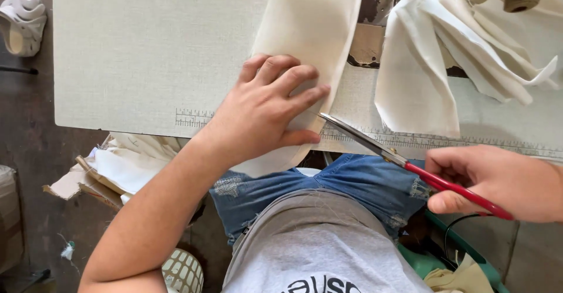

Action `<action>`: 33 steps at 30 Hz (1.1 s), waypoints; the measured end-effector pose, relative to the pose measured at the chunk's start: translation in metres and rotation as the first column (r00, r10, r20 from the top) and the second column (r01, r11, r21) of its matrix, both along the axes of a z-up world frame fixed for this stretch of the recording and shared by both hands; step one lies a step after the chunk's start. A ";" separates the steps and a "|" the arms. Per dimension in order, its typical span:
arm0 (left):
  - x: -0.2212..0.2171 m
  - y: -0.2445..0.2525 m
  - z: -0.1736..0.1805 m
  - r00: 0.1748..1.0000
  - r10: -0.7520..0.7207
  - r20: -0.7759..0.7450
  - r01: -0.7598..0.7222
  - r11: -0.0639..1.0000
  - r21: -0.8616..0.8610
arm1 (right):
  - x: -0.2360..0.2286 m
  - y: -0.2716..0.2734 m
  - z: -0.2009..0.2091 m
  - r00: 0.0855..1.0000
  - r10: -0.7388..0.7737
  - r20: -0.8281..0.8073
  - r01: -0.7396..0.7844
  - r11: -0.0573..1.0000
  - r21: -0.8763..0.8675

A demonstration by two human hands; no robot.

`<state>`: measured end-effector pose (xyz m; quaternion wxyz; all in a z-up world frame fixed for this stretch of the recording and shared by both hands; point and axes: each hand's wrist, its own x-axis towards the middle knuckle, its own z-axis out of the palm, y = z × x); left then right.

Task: A person is folding and cutting pieces of white fabric at a sewing workstation.

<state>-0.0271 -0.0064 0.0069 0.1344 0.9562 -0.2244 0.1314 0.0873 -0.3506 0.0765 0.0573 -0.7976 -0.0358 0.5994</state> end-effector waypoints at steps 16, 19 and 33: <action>0.029 0.004 -0.004 0.793 0.515 -0.326 -0.509 0.854 0.109 | -0.019 -0.018 -0.008 0.995 -0.041 0.095 0.030 0.993 0.119; 0.031 -0.001 -0.005 0.802 0.569 -0.184 -0.551 0.822 0.141 | -0.053 0.017 0.008 0.944 -0.278 -0.177 0.305 0.941 0.149; -0.099 -0.019 0.053 0.925 0.162 -0.343 -0.100 0.977 0.191 | -0.030 -0.196 -0.072 0.838 -0.491 0.237 0.303 0.781 0.546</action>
